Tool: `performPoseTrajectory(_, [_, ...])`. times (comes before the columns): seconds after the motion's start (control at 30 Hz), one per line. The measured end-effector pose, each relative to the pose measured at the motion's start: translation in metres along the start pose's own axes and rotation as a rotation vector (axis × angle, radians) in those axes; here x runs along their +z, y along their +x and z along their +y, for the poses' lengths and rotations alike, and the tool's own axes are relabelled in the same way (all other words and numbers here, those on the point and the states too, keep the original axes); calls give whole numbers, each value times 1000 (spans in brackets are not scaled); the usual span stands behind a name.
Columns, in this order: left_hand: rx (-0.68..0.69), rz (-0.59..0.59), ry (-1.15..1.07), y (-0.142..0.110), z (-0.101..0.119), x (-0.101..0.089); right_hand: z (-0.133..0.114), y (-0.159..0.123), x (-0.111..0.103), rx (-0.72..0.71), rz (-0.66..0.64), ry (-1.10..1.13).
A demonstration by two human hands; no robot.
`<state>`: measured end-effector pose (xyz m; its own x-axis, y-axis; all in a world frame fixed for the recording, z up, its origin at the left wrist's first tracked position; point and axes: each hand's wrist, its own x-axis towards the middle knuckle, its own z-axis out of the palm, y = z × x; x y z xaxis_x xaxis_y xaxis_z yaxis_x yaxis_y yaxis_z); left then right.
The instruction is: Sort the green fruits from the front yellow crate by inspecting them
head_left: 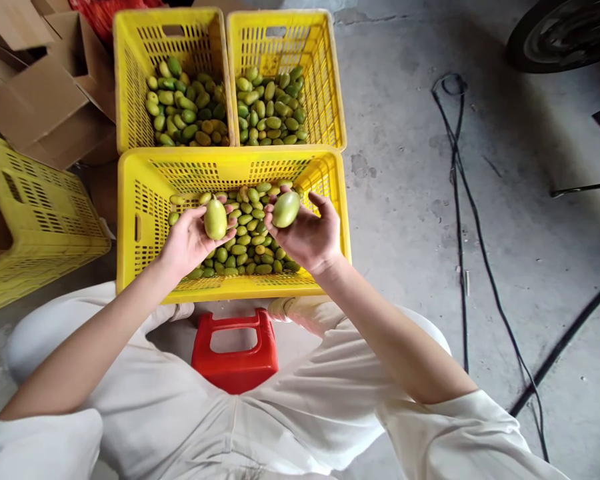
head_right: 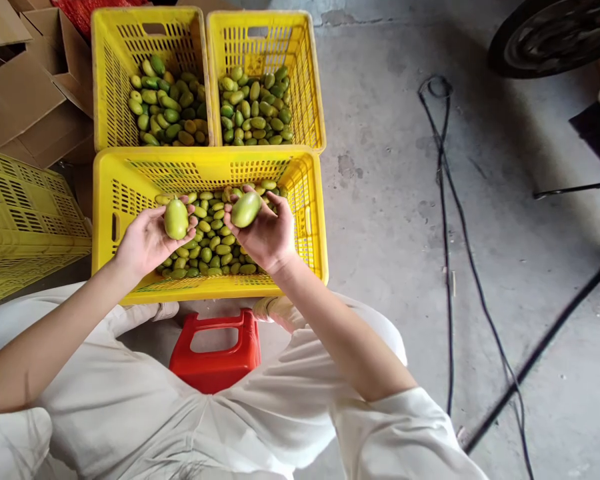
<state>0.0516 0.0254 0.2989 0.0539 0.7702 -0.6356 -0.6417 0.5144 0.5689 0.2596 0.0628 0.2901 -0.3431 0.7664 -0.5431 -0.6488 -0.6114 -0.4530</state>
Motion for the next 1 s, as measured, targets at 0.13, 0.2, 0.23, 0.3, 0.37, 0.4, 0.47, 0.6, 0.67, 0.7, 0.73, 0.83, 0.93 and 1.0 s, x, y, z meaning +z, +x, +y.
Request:
performPoseTrajectory(0.13, [43,-68,28,-5,-1,0,6,2,-1,12,-19,-11])
performPoseTrajectory(0.2, [47,-113,11,-7,1,0,8,3,-1,16,-9,-18])
performPoseTrajectory(0.23, [42,-131,3,-8,2,0,9,3,-2,15,2,-12])
performPoseTrajectory(0.3, [19,-145,-6,-10,5,1,8,4,-3,14,30,17])
performPoseTrajectory(0.37, [2,-126,-11,-11,8,3,6,5,-5,36,45,48])
performPoseTrajectory(0.4, [-2,-113,-13,-11,9,4,5,6,-6,56,42,56])
performPoseTrajectory(0.47, [-4,-93,-11,-11,9,6,2,8,-8,96,20,55])
performPoseTrajectory(0.6, [-4,-73,13,-11,7,6,0,7,-9,84,-13,36])
performPoseTrajectory(0.67, [1,-78,18,-11,6,5,2,5,-9,51,-11,31])
performPoseTrajectory(0.7, [4,-86,18,-11,6,4,2,5,-8,37,-10,29])
performPoseTrajectory(0.73, [8,-94,17,-11,5,4,3,5,-8,26,-12,26])
performPoseTrajectory(0.83, [14,-98,22,-10,4,2,5,6,-8,16,-53,-10])
performPoseTrajectory(0.93, [36,-62,23,-8,3,1,5,8,-11,40,-105,-78])
performPoseTrajectory(1.0, [70,-42,-7,-8,2,2,4,8,-13,51,-123,-124])
